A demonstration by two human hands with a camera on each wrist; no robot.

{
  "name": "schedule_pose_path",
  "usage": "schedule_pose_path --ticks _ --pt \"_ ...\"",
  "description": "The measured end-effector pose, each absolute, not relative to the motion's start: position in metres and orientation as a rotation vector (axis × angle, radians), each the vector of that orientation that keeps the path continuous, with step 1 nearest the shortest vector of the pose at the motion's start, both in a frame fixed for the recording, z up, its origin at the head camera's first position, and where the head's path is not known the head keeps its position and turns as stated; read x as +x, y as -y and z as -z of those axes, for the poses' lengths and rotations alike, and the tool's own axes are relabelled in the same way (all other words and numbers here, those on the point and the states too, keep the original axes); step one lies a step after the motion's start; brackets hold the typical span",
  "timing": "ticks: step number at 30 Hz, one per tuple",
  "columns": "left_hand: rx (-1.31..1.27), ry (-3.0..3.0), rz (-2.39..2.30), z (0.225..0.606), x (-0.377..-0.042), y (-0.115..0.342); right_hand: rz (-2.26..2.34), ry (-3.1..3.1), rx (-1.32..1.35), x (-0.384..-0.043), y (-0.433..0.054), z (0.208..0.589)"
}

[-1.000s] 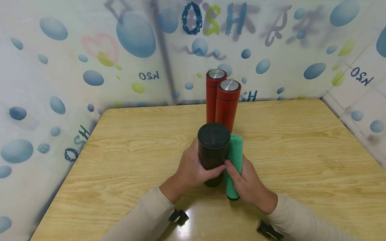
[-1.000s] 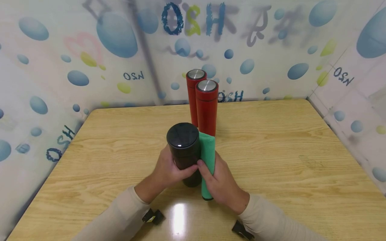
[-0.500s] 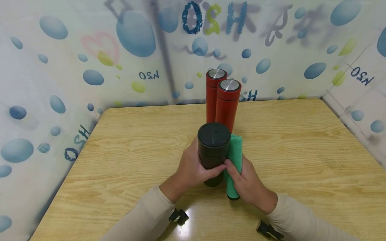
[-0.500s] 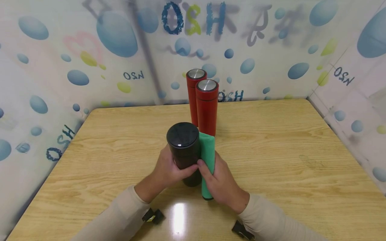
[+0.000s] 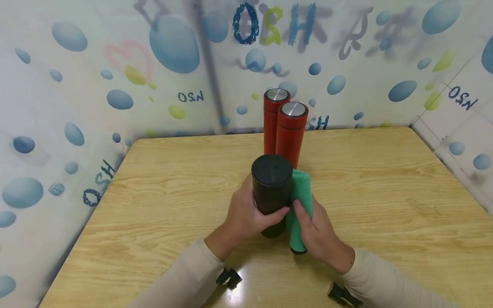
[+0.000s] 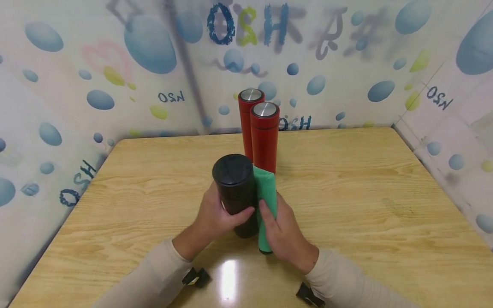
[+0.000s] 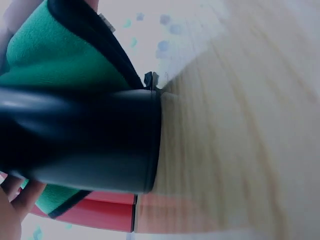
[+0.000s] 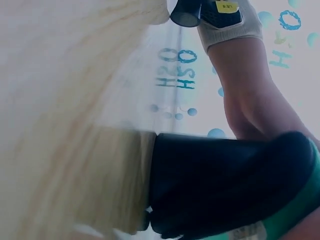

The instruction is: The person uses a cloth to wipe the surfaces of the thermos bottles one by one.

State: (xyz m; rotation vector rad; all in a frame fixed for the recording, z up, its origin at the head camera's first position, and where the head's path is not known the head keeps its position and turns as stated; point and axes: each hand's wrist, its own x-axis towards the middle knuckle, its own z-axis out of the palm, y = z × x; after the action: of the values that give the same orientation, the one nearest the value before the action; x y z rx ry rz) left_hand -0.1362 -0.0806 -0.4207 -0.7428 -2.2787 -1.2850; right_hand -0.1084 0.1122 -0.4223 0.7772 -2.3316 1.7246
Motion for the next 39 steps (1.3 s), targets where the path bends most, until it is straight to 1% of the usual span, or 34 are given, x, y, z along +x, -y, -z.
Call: schedule_pose_path --ticks 4,9,22,28,33,39 --pt "-0.581 2.298 1.242 0.419 -0.136 0.080 -1.748 2.223 0.708 -0.103 -0.111 0.421" --pt "-0.436 2.300 1.232 0.421 -0.137 0.083 -1.782 2.098 0.738 -0.100 -0.110 0.422" --pt "-0.182 2.222 1.504 0.414 -0.153 0.099 -1.749 2.100 0.738 -0.102 -0.110 0.422" --pt "-0.106 2.178 1.653 0.412 -0.158 0.104 -1.749 2.121 0.718 -0.103 -0.111 0.422" --pt "-0.074 2.039 1.771 0.412 -0.158 0.105 -1.865 2.245 0.605 -0.105 -0.112 0.419" --pt "-0.102 1.749 1.865 0.406 -0.157 0.103 -2.033 2.404 0.345 -0.108 -0.112 0.412"
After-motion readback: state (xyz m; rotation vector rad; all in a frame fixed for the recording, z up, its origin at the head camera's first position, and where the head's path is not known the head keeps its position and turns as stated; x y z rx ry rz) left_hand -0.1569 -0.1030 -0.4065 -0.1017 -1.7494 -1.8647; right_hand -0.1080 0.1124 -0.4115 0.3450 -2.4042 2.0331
